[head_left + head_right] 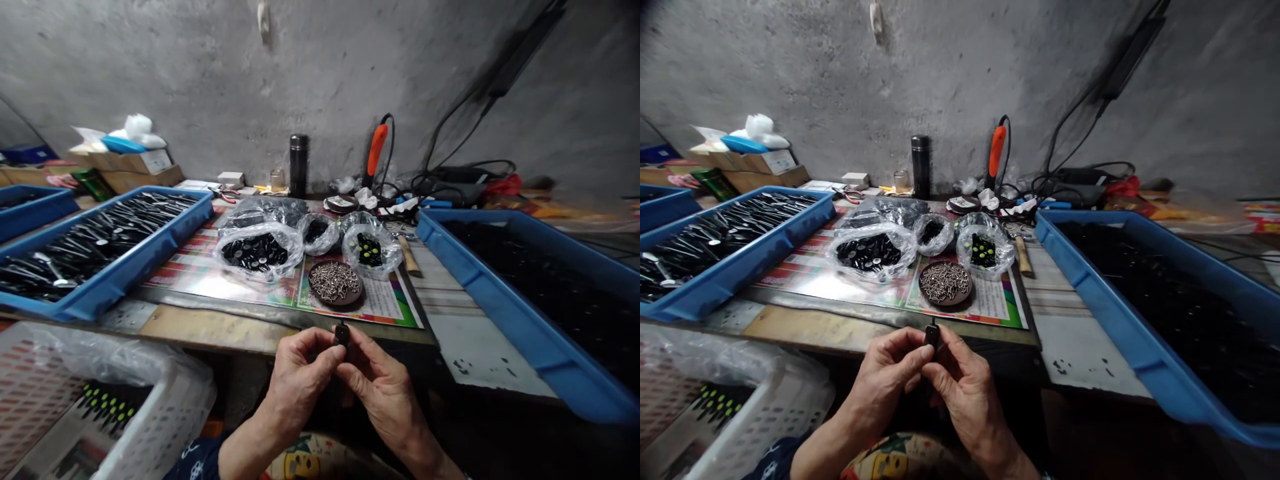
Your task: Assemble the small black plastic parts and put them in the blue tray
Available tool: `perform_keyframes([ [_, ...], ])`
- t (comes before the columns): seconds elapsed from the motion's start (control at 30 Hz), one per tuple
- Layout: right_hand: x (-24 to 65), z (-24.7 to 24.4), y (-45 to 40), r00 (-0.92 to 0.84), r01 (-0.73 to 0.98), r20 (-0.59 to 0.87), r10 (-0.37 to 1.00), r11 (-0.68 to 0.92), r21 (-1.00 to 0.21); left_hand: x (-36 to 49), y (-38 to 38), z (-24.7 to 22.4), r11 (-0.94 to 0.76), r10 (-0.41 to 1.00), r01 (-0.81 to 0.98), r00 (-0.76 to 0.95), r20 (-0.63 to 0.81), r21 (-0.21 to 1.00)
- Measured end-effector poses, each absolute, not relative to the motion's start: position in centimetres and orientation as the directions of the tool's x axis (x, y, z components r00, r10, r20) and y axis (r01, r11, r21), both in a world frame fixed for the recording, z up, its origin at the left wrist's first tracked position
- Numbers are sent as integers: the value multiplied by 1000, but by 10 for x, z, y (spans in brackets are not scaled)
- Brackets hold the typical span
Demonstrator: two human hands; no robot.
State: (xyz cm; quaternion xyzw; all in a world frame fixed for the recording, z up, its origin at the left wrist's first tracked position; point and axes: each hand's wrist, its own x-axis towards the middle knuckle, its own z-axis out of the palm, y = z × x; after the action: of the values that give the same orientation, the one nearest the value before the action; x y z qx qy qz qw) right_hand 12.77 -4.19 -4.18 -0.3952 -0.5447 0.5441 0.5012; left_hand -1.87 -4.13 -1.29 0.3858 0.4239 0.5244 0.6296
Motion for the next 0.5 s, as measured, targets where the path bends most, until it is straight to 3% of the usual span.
perform_keyframes([
  [0.17, 140, -21, -28, -228, 39, 190, 955, 204, -978, -18, -44, -19, 45, 997, -202, 65, -32, 978],
  [0.5, 128, -12, -13, -172, 191, 141, 975, 173, -966, -20, -48, -29, -17, 999, 19, 45, 16, 1000],
])
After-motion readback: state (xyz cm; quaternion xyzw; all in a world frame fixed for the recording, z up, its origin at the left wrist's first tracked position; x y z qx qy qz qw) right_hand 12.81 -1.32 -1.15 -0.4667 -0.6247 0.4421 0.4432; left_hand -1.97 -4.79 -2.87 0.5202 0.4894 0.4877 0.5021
